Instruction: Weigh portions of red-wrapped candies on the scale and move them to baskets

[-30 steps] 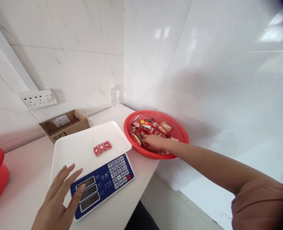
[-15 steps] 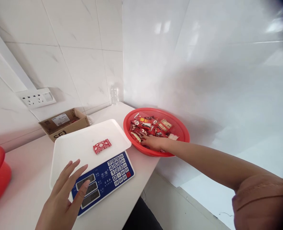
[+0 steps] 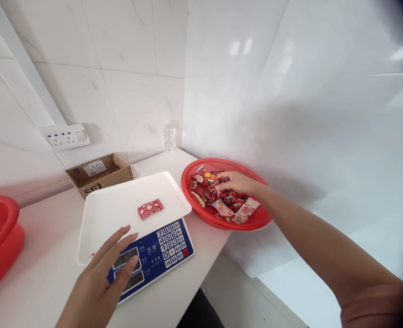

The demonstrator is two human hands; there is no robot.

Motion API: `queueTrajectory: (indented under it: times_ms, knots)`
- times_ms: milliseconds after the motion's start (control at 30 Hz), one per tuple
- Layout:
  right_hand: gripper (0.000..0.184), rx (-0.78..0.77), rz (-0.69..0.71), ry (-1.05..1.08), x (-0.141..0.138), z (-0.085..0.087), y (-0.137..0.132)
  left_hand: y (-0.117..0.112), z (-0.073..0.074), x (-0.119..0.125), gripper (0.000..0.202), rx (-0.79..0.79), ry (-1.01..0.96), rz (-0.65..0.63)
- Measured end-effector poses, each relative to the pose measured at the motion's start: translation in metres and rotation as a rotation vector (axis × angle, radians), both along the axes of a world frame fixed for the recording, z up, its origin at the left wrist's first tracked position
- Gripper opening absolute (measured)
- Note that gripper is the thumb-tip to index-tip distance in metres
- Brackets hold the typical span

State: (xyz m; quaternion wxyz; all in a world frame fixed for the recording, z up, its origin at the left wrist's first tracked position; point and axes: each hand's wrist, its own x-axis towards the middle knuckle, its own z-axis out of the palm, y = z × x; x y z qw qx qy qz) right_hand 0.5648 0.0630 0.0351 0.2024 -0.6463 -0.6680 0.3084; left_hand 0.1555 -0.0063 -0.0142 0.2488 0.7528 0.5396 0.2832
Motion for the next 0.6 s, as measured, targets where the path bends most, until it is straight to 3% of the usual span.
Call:
queueTrajectory:
  times_ms: [100,167,333,467,600]
  knots:
    - [0.027,0.043,-0.064,0.393,-0.026,0.01,0.0,-0.001,0.019,0.025,0.041,-0.203,-0.198,-0.033]
    - [0.024,0.03,-0.006,0.56,-0.056,0.017,0.002,0.001,0.031,0.042,0.044,-0.334,-0.427,-0.059]
    - [0.022,-0.048,0.243,0.65,-0.149,0.027,0.008,0.022,0.049,0.069,0.067,-0.536,-0.932,-0.14]
    - [0.024,-0.094,0.363,0.696,-0.201,0.021,0.015,0.04,0.052,0.06,0.038,-0.545,-1.188,-0.002]
    - [0.028,-0.172,0.315,0.832,-0.221,0.008,0.027,0.049,0.048,0.032,0.033,-0.534,-1.132,0.106]
